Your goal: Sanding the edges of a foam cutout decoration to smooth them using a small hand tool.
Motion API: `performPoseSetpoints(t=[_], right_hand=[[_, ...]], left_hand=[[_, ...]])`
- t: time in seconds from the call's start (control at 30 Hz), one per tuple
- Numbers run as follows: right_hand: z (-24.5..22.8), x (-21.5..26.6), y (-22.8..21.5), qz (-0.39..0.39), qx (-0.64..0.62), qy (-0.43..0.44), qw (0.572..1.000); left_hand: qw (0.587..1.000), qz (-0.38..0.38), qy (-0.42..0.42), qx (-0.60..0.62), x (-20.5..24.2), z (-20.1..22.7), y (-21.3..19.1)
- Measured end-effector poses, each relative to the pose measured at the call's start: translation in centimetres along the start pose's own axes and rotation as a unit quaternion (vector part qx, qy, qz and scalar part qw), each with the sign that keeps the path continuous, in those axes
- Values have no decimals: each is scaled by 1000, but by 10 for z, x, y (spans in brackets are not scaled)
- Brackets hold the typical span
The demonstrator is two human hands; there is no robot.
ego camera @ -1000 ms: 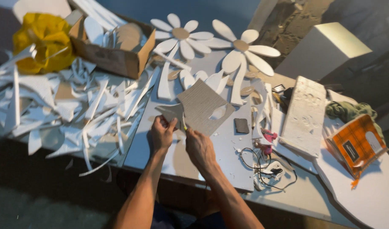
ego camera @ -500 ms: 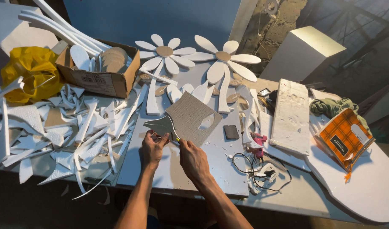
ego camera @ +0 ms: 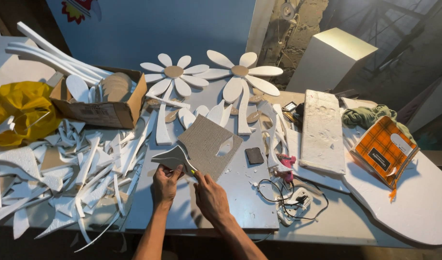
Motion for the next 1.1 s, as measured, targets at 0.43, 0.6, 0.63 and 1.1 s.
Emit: performPoseSetpoints(t=[0.43, 0.6, 0.63, 1.1], right_hand=[[45, -40, -21, 172, -83, -49, 980], [121, -108, -23, 302, -21, 11, 953], [135, -121, -19, 300, -22, 12, 953], [236, -222, 33, -17, 201, 420, 885]], left_hand=[[992, 34, 15, -120, 5, 13, -3], [997, 15, -9, -69, 5, 12, 0], [997, 16, -10, -70, 4, 10, -1], [986, 4, -20, -164, 3, 11, 0]])
Point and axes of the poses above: each hand's wrist, its own x-axis away from the middle knuckle, its own y-axis out of the palm, z = x × y, the point moved 4 cm from there along -x, towards the middle knuckle, and after that the axes turned 11 degrees about z, right-handed, at the moved point
